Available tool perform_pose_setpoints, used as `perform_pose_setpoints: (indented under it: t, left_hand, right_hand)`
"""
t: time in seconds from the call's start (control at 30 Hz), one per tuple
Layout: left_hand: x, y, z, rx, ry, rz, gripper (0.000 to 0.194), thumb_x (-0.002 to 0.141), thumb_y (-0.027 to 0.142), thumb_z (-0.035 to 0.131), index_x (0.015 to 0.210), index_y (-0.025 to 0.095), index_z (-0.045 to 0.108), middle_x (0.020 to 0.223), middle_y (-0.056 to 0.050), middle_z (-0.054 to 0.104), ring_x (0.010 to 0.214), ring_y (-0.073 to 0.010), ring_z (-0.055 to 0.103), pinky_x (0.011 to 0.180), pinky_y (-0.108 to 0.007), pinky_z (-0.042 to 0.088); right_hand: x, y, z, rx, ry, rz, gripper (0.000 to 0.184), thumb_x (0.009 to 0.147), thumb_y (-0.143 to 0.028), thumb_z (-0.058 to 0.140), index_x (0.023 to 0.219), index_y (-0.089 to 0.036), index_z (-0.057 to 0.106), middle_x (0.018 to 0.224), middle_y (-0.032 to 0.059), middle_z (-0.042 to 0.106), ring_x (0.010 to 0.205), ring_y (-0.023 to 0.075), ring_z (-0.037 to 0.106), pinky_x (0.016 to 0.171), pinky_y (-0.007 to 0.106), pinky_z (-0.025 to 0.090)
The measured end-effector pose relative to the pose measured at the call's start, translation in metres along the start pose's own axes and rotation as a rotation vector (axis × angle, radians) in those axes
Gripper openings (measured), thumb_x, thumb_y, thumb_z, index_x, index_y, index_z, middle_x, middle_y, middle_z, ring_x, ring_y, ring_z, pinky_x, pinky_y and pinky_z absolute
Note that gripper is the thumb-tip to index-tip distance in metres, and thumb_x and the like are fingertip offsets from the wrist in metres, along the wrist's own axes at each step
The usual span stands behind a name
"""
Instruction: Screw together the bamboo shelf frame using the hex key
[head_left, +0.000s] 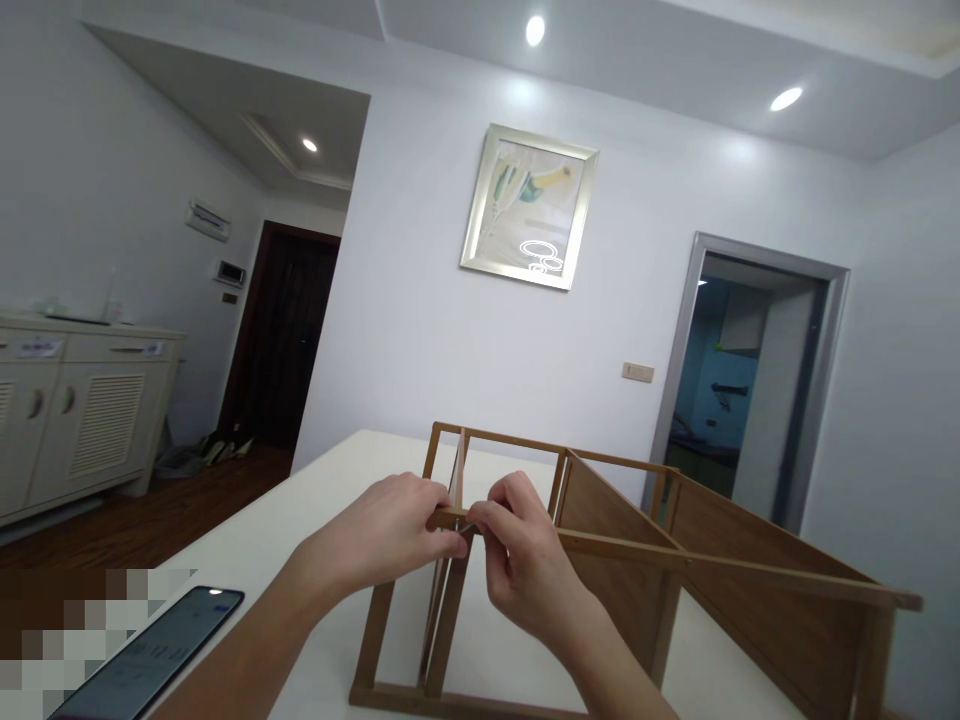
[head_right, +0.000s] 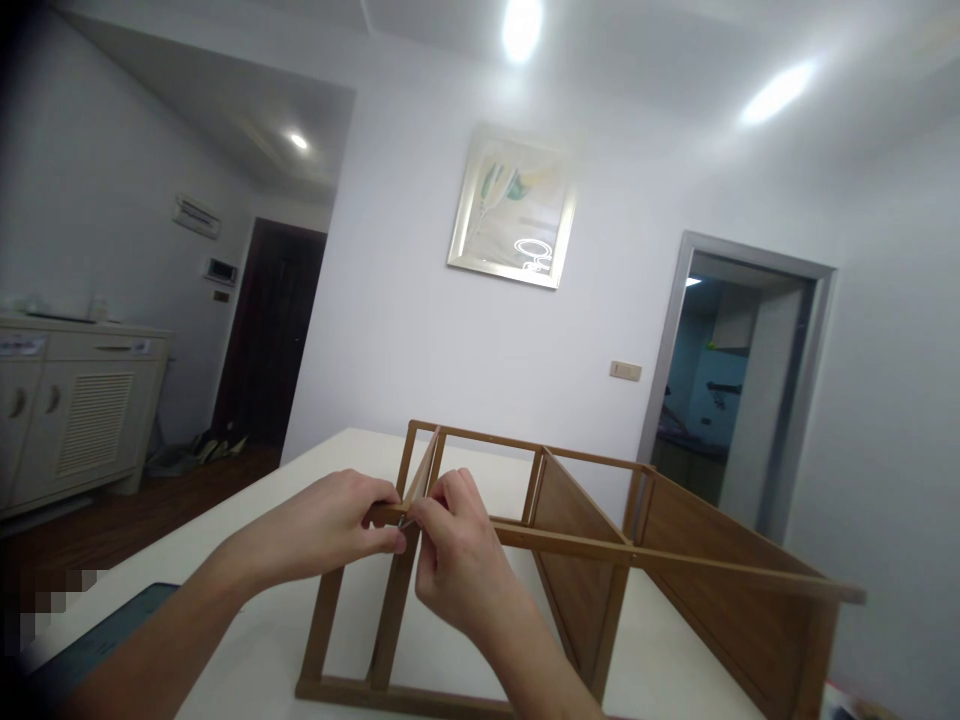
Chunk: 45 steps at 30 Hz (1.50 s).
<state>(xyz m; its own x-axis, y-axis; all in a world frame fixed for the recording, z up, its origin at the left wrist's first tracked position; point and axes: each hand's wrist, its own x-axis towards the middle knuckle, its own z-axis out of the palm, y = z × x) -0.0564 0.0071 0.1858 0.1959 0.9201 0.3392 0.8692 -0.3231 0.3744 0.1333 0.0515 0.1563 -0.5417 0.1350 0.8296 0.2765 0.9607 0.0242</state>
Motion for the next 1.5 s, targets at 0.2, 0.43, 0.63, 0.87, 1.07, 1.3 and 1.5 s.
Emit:
perform_pose_setpoints:
  t: [0.2, 0.43, 0.63, 0.87, 1.07, 1.3, 1.5]
  left_hand:
    - [0.000, -0.001, 0.002, 0.023, 0.019, 0.028, 0.024, 0.078, 0.040, 0.057, 0.062, 0.022, 0.058, 0.059, 0.002, 0.059, 0.056, -0.0144, 0.050, 0.051, -0.028, 0.027]
    - [-0.001, 0.001, 0.003, 0.066, 0.030, 0.028, 0.027, 0.080, 0.042, 0.056, 0.063, 0.022, 0.058, 0.063, -0.001, 0.063, 0.059, -0.0165, 0.054, 0.054, -0.029, 0.028]
    - [-0.002, 0.003, 0.005, 0.105, 0.049, 0.032, 0.025, 0.080, 0.041, 0.056, 0.064, 0.022, 0.058, 0.068, -0.002, 0.067, 0.066, -0.0194, 0.058, 0.056, -0.029, 0.028]
    - [-0.002, 0.003, 0.002, 0.076, 0.022, 0.046, 0.024, 0.081, 0.040, 0.054, 0.065, 0.023, 0.058, 0.067, -0.001, 0.067, 0.063, -0.0183, 0.058, 0.056, -0.029, 0.029]
    - [-0.002, 0.002, 0.003, 0.080, 0.028, 0.036, 0.028, 0.081, 0.043, 0.055, 0.063, 0.022, 0.055, 0.065, -0.001, 0.064, 0.061, -0.0173, 0.056, 0.055, -0.029, 0.029]
    - [-0.001, 0.003, 0.001, 0.069, 0.018, 0.031, 0.024, 0.080, 0.041, 0.057, 0.065, 0.022, 0.058, 0.065, 0.000, 0.064, 0.061, -0.0165, 0.055, 0.055, -0.029, 0.029]
    - [-0.003, 0.003, 0.000, 0.012, -0.013, 0.079, 0.024, 0.083, 0.038, 0.054, 0.067, 0.022, 0.061, 0.064, 0.001, 0.062, 0.060, -0.0160, 0.055, 0.055, -0.028, 0.030]
  right_hand:
    - [0.002, -0.005, 0.000, -0.021, -0.019, -0.001, 0.029, 0.081, 0.004, 0.045, 0.094, -0.018, 0.058, 0.088, 0.0054, 0.044, 0.084, 0.0202, 0.046, 0.065, 0.031, 0.042]
    - [0.002, -0.009, 0.004, -0.077, 0.014, 0.008, 0.025, 0.084, 0.004, 0.043, 0.088, -0.017, 0.056, 0.087, 0.0057, 0.044, 0.083, 0.0200, 0.045, 0.064, 0.032, 0.041]
    - [0.003, -0.012, 0.006, -0.120, -0.007, 0.007, 0.028, 0.079, 0.007, 0.043, 0.087, -0.016, 0.056, 0.088, 0.0065, 0.045, 0.084, 0.0207, 0.044, 0.066, 0.033, 0.042]
    - [0.004, -0.014, 0.003, -0.104, 0.004, 0.028, 0.026, 0.082, 0.006, 0.043, 0.085, -0.017, 0.056, 0.086, 0.0054, 0.045, 0.082, 0.0193, 0.046, 0.065, 0.031, 0.042]
    - [0.004, -0.011, 0.002, -0.073, 0.018, 0.038, 0.027, 0.085, 0.004, 0.043, 0.090, -0.017, 0.060, 0.086, 0.0059, 0.048, 0.082, 0.0191, 0.049, 0.064, 0.030, 0.043]
    - [0.004, -0.012, 0.001, -0.005, 0.021, 0.049, 0.025, 0.091, -0.002, 0.045, 0.097, -0.018, 0.063, 0.086, 0.0057, 0.052, 0.081, 0.0180, 0.054, 0.064, 0.029, 0.047]
    - [0.006, -0.013, 0.002, 0.060, 0.072, 0.077, 0.025, 0.092, -0.004, 0.044, 0.101, -0.020, 0.063, 0.088, 0.0051, 0.055, 0.079, 0.0166, 0.057, 0.064, 0.029, 0.051]
